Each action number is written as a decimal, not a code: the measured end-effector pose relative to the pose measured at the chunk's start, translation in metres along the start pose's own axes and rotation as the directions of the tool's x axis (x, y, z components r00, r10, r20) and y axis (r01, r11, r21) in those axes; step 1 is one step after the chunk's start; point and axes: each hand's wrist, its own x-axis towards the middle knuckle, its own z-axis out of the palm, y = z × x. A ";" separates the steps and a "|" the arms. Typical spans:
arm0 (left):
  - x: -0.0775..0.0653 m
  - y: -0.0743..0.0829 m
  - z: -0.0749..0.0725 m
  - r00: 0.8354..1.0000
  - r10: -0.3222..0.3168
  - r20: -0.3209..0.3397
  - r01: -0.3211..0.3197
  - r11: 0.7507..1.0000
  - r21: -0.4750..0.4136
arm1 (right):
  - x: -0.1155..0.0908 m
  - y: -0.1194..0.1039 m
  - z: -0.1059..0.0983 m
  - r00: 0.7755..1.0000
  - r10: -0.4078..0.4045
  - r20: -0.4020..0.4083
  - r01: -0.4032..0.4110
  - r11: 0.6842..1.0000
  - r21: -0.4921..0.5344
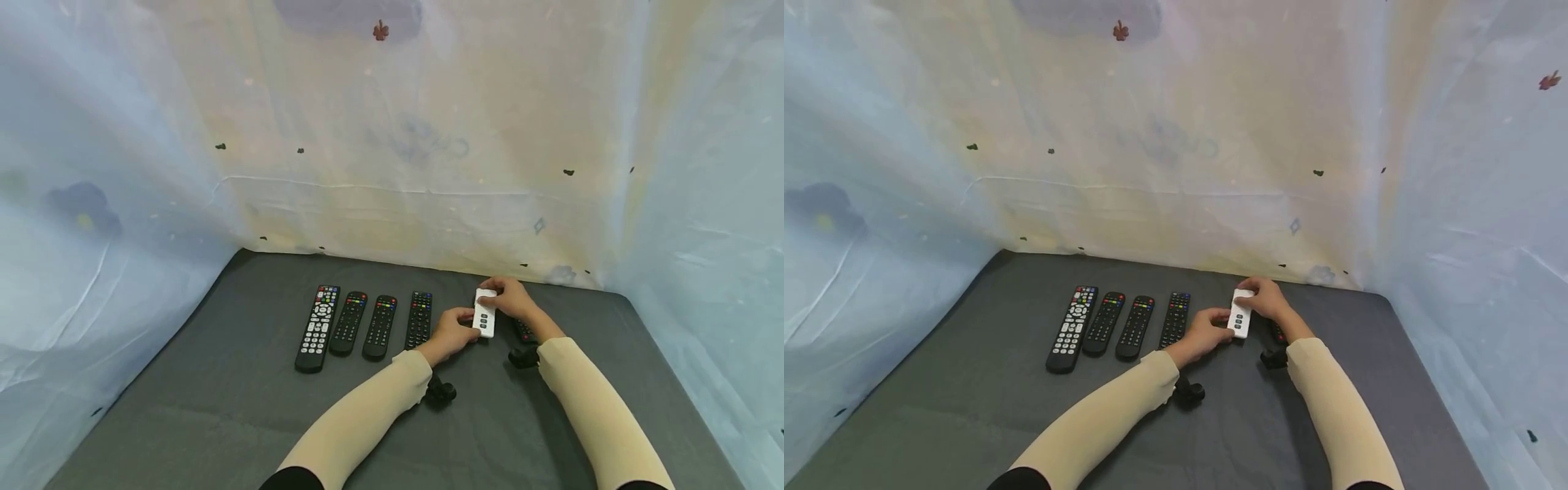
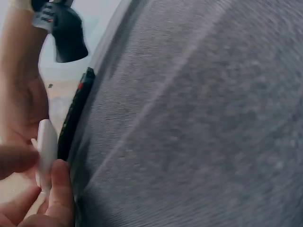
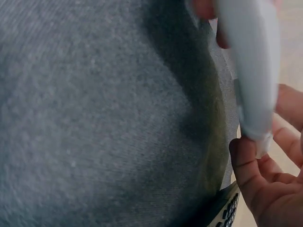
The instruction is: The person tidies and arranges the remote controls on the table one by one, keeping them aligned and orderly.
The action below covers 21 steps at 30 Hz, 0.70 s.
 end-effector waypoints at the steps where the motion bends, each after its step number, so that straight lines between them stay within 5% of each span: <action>1: 0.000 0.001 -0.002 1.000 -0.001 0.007 0.001 1.000 0.002 | 0.000 0.000 0.000 1.000 -0.002 -0.002 0.002 1.000 0.012; 21: -0.005 0.012 -0.021 0.998 0.040 0.050 -0.043 0.998 0.049 | -0.021 -0.002 -0.009 0.999 -0.005 -0.037 0.011 0.987 0.161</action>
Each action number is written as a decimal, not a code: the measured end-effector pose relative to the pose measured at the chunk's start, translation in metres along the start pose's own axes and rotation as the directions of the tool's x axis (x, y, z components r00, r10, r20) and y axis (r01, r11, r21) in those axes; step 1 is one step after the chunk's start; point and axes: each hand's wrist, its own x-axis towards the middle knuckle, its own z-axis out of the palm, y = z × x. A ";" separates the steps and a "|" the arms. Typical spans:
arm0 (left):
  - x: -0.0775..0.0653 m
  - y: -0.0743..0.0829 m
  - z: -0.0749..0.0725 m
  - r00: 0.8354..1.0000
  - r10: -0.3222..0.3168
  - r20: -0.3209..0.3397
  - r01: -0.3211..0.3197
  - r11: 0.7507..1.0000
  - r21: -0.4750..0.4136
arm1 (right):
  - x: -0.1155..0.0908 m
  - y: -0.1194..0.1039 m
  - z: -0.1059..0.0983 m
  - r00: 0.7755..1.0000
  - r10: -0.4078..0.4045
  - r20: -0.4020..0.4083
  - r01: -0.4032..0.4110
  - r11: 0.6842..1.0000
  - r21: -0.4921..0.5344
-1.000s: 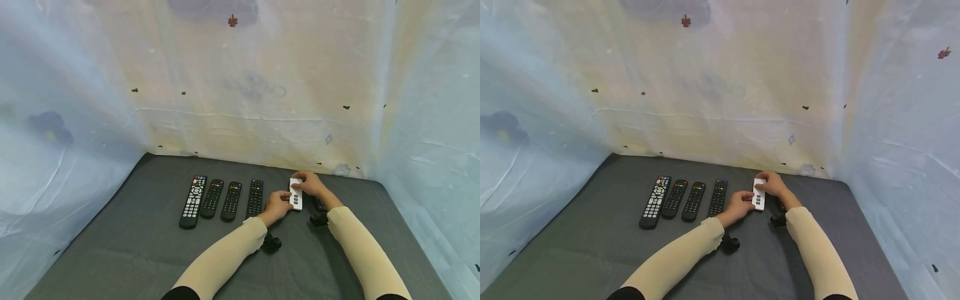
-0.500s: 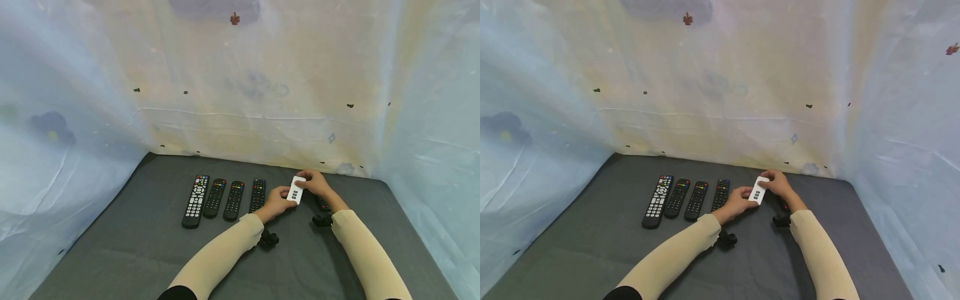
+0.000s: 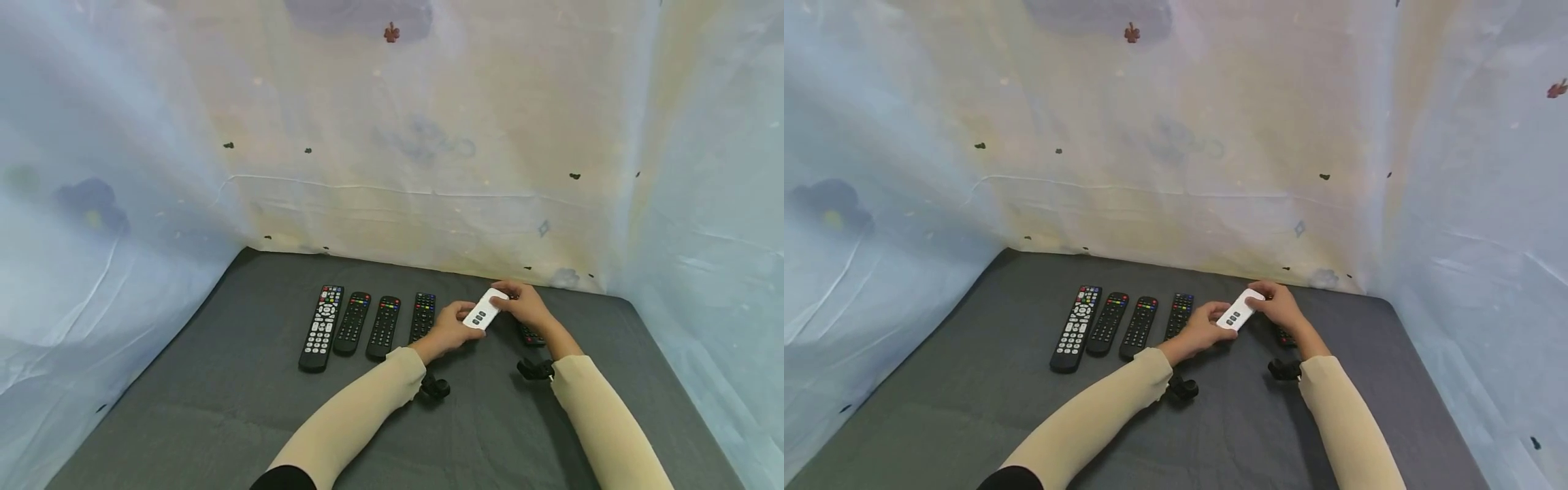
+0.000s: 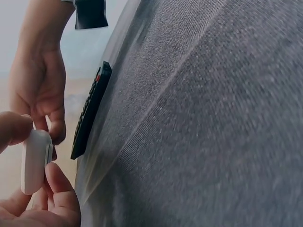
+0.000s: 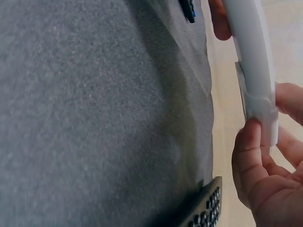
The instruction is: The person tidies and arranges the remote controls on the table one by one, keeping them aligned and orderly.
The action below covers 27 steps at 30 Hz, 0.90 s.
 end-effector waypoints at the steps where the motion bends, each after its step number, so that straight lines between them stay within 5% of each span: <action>1: 0.000 0.001 -0.001 1.000 0.003 0.015 -0.003 1.000 0.001 | -0.002 0.001 -0.001 1.000 0.004 0.003 -0.004 1.000 0.008; 14: 0.006 0.002 -0.023 0.990 0.047 0.129 -0.044 0.999 -0.024 | -0.019 -0.003 -0.011 0.999 0.006 0.035 -0.008 0.997 0.078; 22: 0.018 0.002 -0.030 0.996 0.029 0.079 -0.015 0.985 -0.172 | -0.042 -0.002 -0.018 1.000 0.003 0.018 -0.006 0.992 0.127; 27: 0.024 0.005 -0.036 0.999 0.031 0.036 -0.024 0.979 -0.201 | -0.063 -0.023 -0.014 1.000 0.016 0.022 -0.019 0.986 0.163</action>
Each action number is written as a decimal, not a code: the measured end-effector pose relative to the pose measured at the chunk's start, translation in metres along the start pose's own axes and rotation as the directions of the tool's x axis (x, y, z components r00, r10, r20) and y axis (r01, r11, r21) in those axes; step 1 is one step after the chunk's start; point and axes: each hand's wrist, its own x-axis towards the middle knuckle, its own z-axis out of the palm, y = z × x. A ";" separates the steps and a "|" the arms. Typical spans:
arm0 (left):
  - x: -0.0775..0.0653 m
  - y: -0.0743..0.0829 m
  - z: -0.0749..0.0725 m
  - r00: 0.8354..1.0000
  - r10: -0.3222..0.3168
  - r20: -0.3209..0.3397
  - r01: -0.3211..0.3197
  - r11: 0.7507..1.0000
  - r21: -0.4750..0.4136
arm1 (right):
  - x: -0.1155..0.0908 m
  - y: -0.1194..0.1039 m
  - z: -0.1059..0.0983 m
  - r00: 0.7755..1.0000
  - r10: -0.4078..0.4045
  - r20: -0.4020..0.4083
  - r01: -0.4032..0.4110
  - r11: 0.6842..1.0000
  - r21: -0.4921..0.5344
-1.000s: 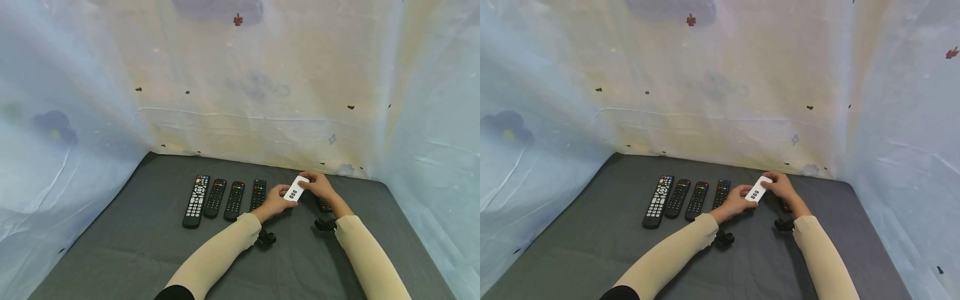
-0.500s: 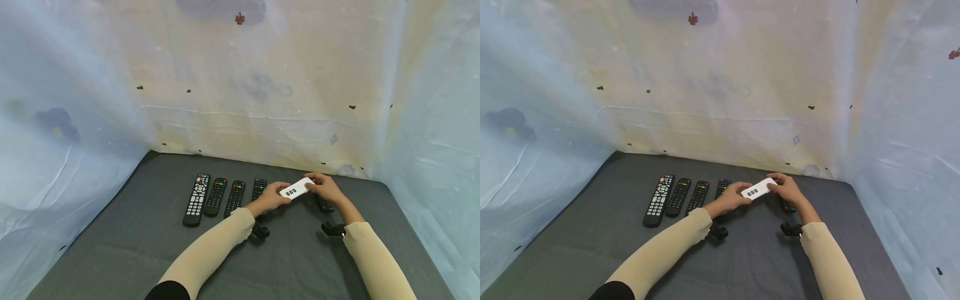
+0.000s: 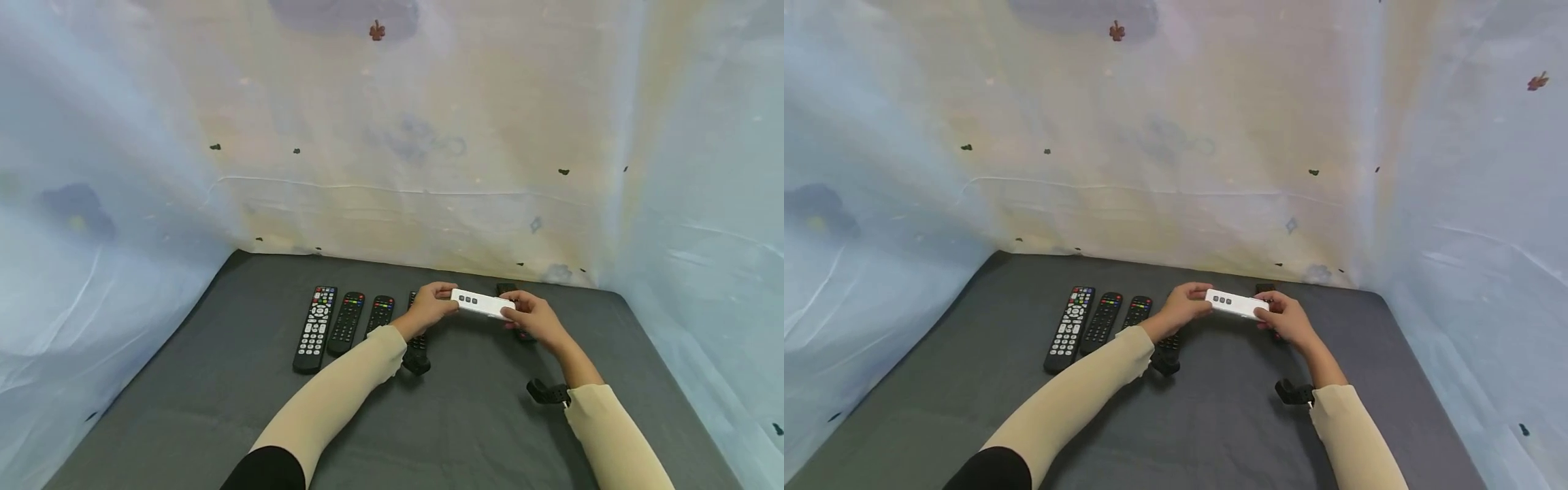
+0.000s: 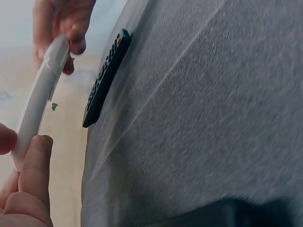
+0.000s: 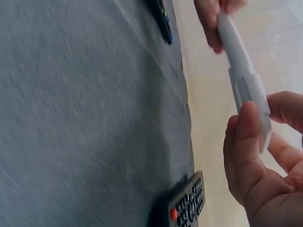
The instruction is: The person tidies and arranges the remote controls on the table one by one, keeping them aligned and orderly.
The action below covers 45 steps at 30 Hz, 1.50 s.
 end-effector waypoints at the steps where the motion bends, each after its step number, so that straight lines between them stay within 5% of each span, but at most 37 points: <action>1: 0.001 0.001 -0.002 1.000 0.000 -0.007 0.000 1.000 0.002 | -0.002 -0.001 0.003 1.000 0.005 0.000 -0.005 1.000 0.006; 13: 0.013 -0.002 -0.019 0.999 -0.022 -0.043 0.023 1.000 0.019 | -0.014 -0.002 0.035 1.000 -0.004 0.028 0.002 0.996 0.087; 22: 0.021 0.008 -0.020 1.000 0.009 -0.027 -0.002 0.971 0.238 | -0.019 -0.008 0.062 0.997 0.070 -0.024 -0.066 0.990 0.128; 31: 0.030 0.008 -0.034 0.998 -0.026 0.059 0.005 0.944 0.329 | -0.014 -0.011 0.091 0.982 0.162 -0.094 -0.149 0.981 0.128; 34: 0.031 0.006 -0.036 0.996 -0.044 0.080 0.008 0.917 0.399 | -0.016 -0.012 0.098 0.978 0.184 -0.101 -0.170 0.975 0.141; 40: 0.032 0.011 -0.034 0.995 -0.033 0.093 -0.026 0.822 0.569 | -0.014 -0.014 0.108 0.969 0.221 -0.114 -0.189 0.952 0.241; 45: 0.031 0.014 -0.034 0.994 -0.054 0.098 -0.020 0.779 0.627 | -0.010 -0.013 0.113 0.959 0.257 -0.119 -0.220 0.940 0.261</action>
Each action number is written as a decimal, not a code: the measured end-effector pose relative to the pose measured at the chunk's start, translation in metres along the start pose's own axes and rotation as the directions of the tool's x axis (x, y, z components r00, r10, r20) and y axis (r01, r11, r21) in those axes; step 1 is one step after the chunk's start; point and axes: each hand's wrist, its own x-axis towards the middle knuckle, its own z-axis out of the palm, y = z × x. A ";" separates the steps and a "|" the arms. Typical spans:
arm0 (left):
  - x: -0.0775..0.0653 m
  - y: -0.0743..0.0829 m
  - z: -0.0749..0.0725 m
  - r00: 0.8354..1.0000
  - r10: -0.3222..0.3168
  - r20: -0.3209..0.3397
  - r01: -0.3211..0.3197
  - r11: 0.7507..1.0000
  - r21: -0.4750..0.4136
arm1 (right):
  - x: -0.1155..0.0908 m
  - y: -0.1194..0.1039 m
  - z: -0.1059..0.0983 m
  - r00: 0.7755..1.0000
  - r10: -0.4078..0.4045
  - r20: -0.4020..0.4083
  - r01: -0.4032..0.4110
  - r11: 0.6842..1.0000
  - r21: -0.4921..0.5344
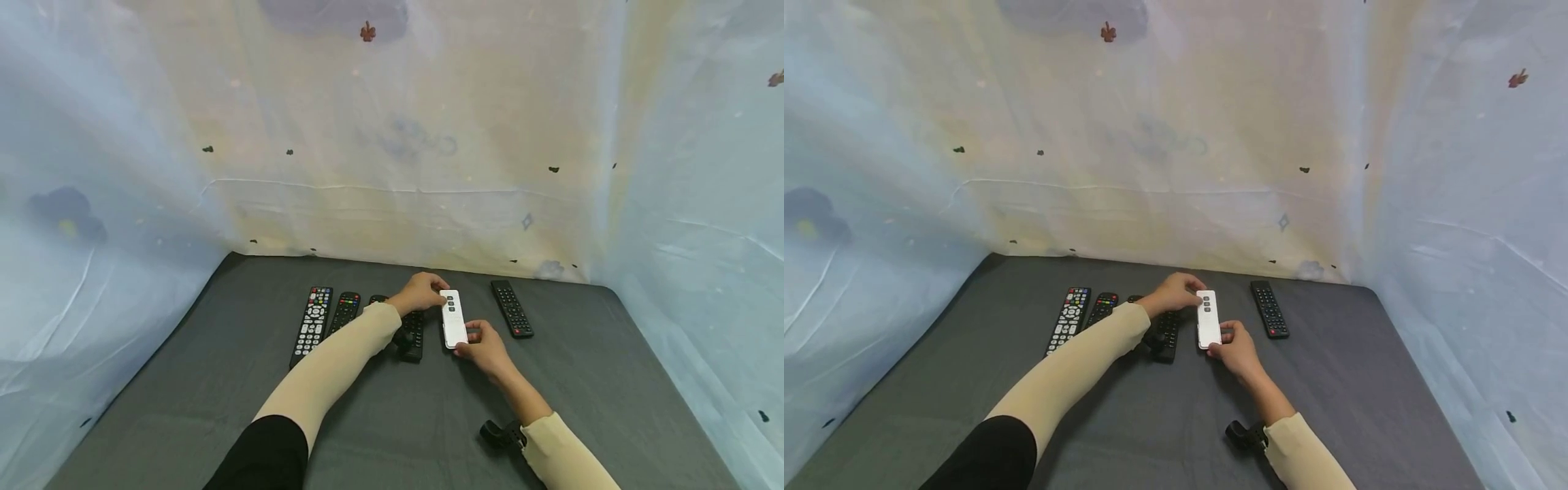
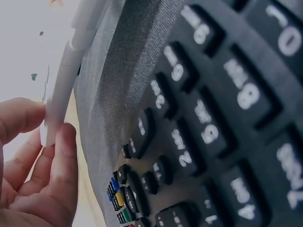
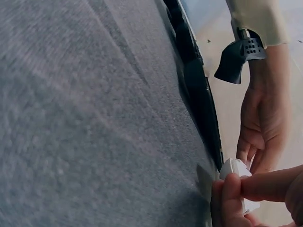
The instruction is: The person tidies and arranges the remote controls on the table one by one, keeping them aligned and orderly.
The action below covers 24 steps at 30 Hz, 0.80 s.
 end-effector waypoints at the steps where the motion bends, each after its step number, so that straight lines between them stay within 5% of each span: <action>1: 0.001 0.000 0.000 1.000 -0.002 0.006 0.001 1.000 0.010 | 0.001 0.001 0.001 1.000 0.008 0.002 -0.008 1.000 0.000; 15: 0.007 -0.009 0.003 0.997 -0.008 0.081 -0.001 0.994 0.108 | 0.006 0.006 0.003 0.998 0.064 0.015 -0.064 0.998 0.021; 24: 0.009 -0.007 0.007 0.998 0.003 0.064 -0.018 0.973 0.231 | 0.006 0.006 0.002 0.998 0.064 0.014 -0.064 0.998 0.000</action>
